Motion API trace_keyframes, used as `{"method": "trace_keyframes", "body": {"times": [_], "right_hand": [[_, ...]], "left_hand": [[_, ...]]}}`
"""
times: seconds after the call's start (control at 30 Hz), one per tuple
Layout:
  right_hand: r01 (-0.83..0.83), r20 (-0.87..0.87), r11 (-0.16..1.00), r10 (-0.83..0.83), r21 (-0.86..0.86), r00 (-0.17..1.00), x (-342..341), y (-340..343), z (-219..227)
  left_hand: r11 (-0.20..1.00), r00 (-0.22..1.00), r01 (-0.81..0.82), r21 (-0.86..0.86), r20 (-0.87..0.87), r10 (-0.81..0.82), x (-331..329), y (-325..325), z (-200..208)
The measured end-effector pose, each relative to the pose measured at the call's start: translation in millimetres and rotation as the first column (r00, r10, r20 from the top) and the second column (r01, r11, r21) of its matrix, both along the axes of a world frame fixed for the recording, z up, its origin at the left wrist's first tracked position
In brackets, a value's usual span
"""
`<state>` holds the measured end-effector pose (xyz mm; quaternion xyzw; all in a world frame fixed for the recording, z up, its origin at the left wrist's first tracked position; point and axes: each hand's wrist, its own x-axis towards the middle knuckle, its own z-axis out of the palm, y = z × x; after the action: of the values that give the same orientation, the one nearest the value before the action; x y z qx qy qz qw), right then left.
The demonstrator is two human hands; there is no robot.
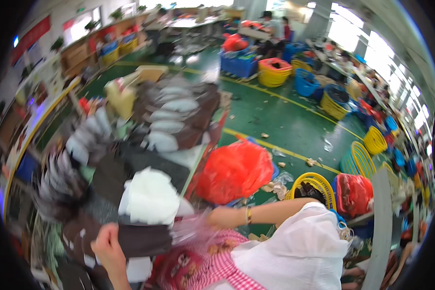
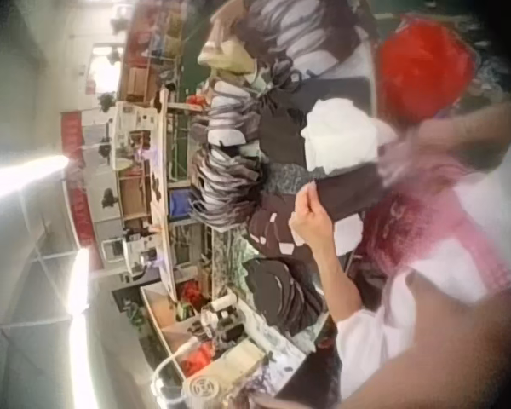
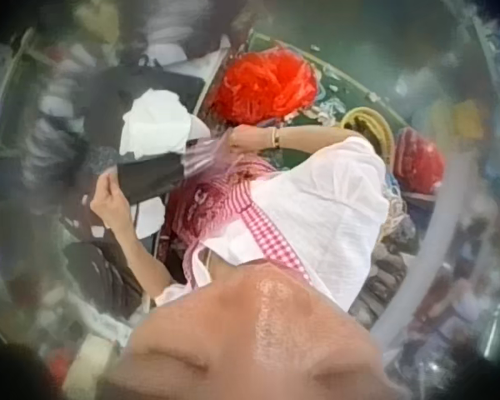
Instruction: The person aligns and attaches white lining pieces and leather patches onto shoe upper components by hand on a workbench.
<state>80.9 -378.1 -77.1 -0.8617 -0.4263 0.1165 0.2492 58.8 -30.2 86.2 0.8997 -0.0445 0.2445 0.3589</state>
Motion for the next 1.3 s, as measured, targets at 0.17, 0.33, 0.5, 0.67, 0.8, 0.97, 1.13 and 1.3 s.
{"method": "trace_keyframes", "body": {"times": [0.17,0.33,0.5,0.67,0.8,0.97,1.13,1.3], "right_hand": [[0.122,-0.158,0.831,-0.244,-0.543,0.957,38,-18,70],[0.611,-0.811,0.695,0.567,0.38,-0.141,4,115,143],[0.797,-0.589,0.557,0.733,0.234,-0.34,19,150,107],[0.664,-0.648,0.702,0.636,0.259,-0.419,-7,158,111],[0.272,-0.627,0.766,0.21,0.582,0.751,-10,143,112],[0.131,-0.386,0.713,0.207,0.689,0.899,-3,144,110],[0.263,-0.535,0.88,-0.012,0.396,0.844,22,154,82],[0.221,-0.214,0.885,-0.142,0.41,0.966,53,200,69]], "left_hand": [[0.993,1.0,0.01,0.119,-0.031,-0.006,33,-19,42],[0.713,0.997,0.058,0.698,-0.008,-0.073,-24,-45,37],[0.933,0.891,0.357,-0.053,-0.282,-0.357,-98,-51,-18],[-0.281,0.929,-0.048,-0.959,0.061,-0.365,-127,-38,-101],[0.507,0.978,-0.116,-0.854,-0.008,0.209,-149,-33,-76],[0.84,0.964,-0.149,-0.522,0.111,0.24,-162,-11,-68],[0.817,0.903,-0.413,-0.403,-0.066,0.424,-141,20,-73],[0.662,0.836,-0.534,-0.526,-0.444,0.321,-105,59,-86]]}}
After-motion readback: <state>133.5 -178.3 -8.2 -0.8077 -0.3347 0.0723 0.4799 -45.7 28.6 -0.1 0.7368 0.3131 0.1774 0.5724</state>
